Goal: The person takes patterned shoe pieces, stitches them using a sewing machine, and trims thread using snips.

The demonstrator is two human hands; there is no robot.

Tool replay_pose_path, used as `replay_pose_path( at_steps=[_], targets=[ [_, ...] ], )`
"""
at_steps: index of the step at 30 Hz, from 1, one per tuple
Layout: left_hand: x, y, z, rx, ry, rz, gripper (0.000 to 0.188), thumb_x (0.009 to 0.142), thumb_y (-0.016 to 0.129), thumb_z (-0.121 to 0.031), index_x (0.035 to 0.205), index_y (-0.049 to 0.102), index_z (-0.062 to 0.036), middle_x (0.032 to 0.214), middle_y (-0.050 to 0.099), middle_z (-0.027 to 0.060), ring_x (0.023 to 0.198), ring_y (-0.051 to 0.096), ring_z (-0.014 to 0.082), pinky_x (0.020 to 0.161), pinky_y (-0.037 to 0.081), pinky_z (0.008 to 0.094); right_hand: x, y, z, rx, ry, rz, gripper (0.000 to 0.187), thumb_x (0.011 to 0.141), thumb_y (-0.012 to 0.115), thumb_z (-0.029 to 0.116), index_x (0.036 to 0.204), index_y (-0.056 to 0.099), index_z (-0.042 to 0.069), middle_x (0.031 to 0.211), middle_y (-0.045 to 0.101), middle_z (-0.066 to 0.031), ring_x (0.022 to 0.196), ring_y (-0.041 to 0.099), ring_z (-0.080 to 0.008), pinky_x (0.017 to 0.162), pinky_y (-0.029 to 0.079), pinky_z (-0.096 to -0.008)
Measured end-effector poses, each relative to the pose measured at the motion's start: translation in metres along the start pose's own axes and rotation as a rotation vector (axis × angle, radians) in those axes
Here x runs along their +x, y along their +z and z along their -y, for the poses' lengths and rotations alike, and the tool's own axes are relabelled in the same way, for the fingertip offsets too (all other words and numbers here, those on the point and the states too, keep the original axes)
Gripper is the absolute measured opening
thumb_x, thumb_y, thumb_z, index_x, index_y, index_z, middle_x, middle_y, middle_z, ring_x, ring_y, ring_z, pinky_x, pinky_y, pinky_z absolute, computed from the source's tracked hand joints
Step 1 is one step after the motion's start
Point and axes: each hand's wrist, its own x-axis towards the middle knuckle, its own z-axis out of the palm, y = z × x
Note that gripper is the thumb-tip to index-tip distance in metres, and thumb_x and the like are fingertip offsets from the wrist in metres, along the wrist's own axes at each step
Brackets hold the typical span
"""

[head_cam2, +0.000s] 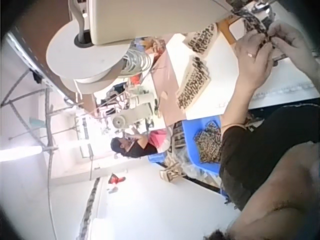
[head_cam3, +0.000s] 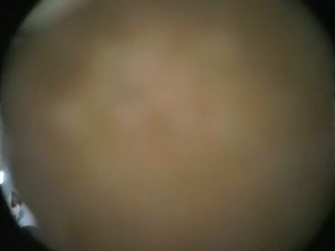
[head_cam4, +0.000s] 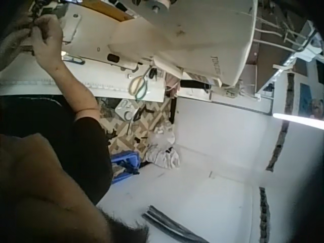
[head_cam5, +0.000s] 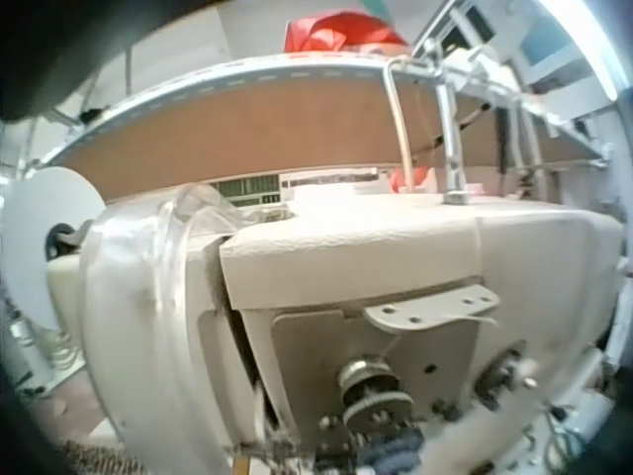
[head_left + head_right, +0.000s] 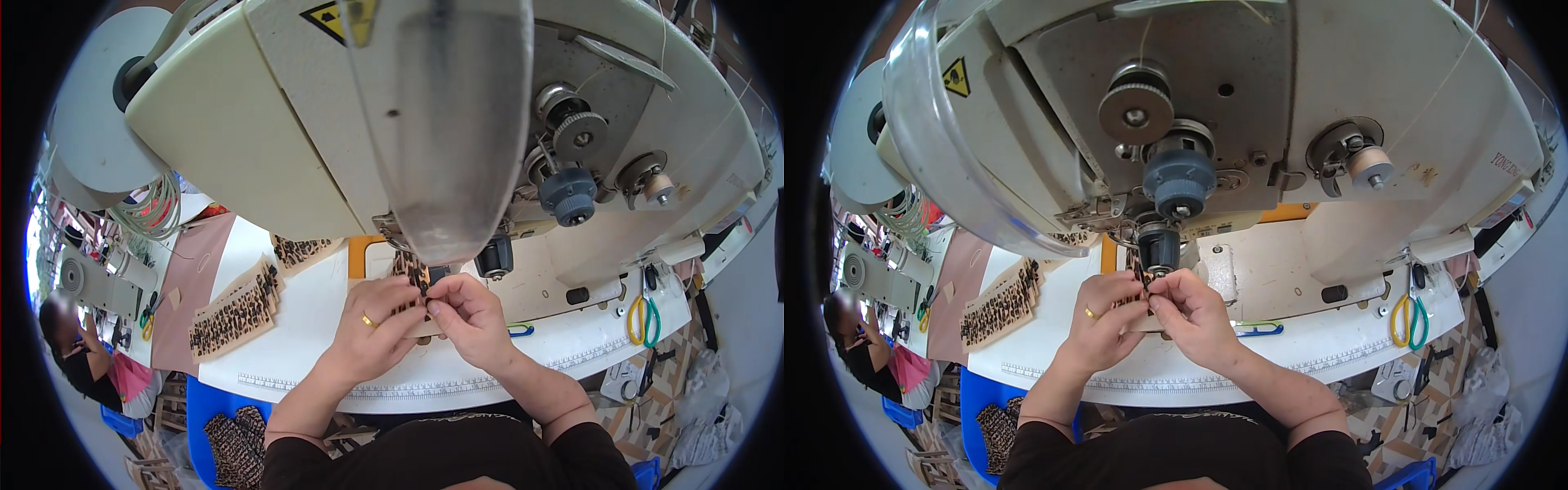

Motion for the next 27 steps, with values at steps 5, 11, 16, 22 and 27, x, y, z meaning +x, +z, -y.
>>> replay_pose_path(
  at_steps=[5,11,16,22,27],
  targets=[
    [0.005,-0.002,-0.001,0.073,0.085,-0.063,0.030,0.058,0.069,-0.001,0.086,0.060,-0.0083,0.090,0.057,0.0042,0.087,0.056,0.0247,0.067,0.043,0.0335,0.005,-0.001,0.000,-0.048,-0.012,-0.038,0.009,0.085,0.048,0.000,0.094,0.047,0.002,0.084,0.056,-0.0021,0.075,0.051,-0.0038,0.064,0.041,-0.0172],
    [0.008,0.005,0.008,0.073,0.099,-0.104,0.027,0.060,0.067,0.000,0.085,0.061,-0.0086,0.090,0.058,0.0040,0.086,0.057,0.0237,0.061,0.042,0.0308,0.013,-0.018,-0.007,-0.193,-0.205,-0.216,0.014,0.085,0.050,0.003,0.096,0.042,0.005,0.080,0.050,-0.0005,0.070,0.049,-0.0034,0.060,0.040,-0.0170],
    [-0.002,0.000,0.008,0.020,0.099,-0.204,0.026,0.060,0.066,0.000,0.085,0.060,-0.0069,0.088,0.059,0.0060,0.085,0.058,0.0252,0.062,0.045,0.0313,0.042,-0.034,0.003,-0.082,-0.285,-0.466,0.020,0.075,0.049,-0.004,0.089,0.038,0.007,0.071,0.049,-0.0017,0.058,0.047,-0.0072,0.056,0.041,-0.0200],
    [-0.001,0.009,0.005,-0.065,0.073,-0.289,0.019,0.066,0.062,0.000,0.085,0.060,-0.0047,0.090,0.060,0.0078,0.088,0.059,0.0252,0.068,0.048,0.0329,0.036,-0.045,0.013,-0.269,-0.308,-0.566,0.007,0.082,0.054,0.009,0.085,0.053,0.003,0.063,0.047,0.0015,0.053,0.039,-0.0042,0.048,0.030,-0.0196],
    [-0.019,-0.013,0.012,-0.118,0.008,-0.309,0.019,0.066,0.059,0.000,0.084,0.059,-0.0033,0.088,0.060,0.0084,0.086,0.059,0.0262,0.070,0.048,0.0342,0.028,-0.027,0.031,-0.078,-0.493,-0.352,0.011,0.082,0.051,0.005,0.092,0.046,0.006,0.064,0.049,-0.0021,0.055,0.042,-0.0067,0.049,0.032,-0.0204]
  ],
)
